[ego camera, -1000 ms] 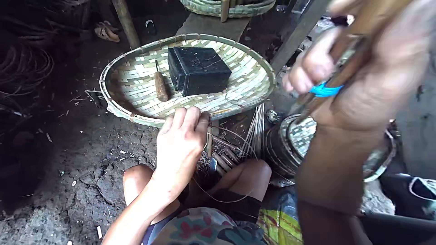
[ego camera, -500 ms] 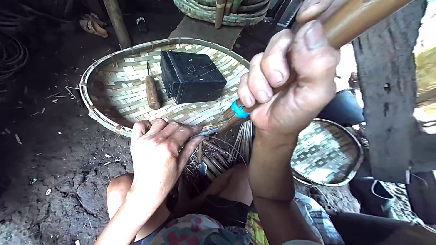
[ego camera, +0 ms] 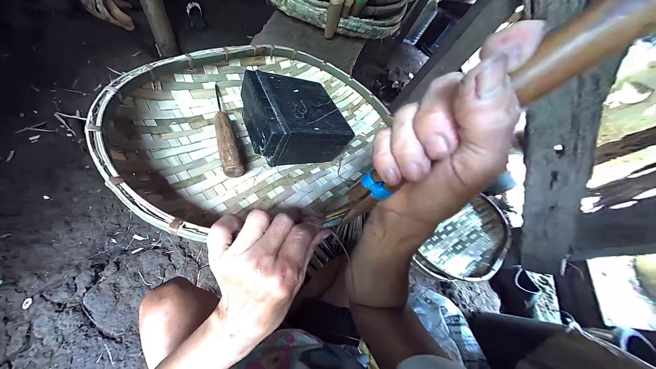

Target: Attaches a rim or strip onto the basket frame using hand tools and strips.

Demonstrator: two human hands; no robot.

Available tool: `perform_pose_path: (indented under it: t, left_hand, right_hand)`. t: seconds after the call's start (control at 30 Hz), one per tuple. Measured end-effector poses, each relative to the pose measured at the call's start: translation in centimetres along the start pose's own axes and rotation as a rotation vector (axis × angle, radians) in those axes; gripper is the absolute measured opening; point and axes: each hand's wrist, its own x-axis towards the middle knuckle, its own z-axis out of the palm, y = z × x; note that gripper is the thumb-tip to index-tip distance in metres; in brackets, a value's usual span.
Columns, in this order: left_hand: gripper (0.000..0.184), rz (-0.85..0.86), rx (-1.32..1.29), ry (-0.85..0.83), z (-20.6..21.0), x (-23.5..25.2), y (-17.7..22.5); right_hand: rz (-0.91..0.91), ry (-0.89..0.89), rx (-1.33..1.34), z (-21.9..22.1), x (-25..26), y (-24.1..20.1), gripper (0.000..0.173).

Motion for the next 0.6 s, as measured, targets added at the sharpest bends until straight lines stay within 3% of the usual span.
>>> perform_pose_path:
  t: [0.1, 0.17, 0.43, 0.57, 0.6]
  left_hand:
    - [0.019, 0.010, 0.007, -0.011, -0.1, -0.2, 0.1]
    - [0.017, 0.022, 0.013, -0.008, 0.1, -0.2, 0.0]
    - [0.018, 0.079, 0.047, 0.060, 0.6, -0.3, -1.0]
    - [0.021, 0.148, 0.016, 0.085, 0.0, 1.6, -2.4]
    - [0.021, 0.139, -0.017, 0.066, -0.7, 2.2, -3.0]
  right_hand:
    - [0.101, 0.045, -0.112, 0.1, -0.3, 0.5, 0.018]
    - [0.001, -0.066, -0.256, 0.4, -2.2, -0.2, 0.009]
    - [0.088, -0.074, -0.191, 1.2, -1.0, 1.3, 0.019]
    - [0.355, -0.168, -0.086, 0.9, 1.7, 0.5, 0.067]
    - [0.386, -0.205, -0.141, 0.8, 2.8, 0.5, 0.068]
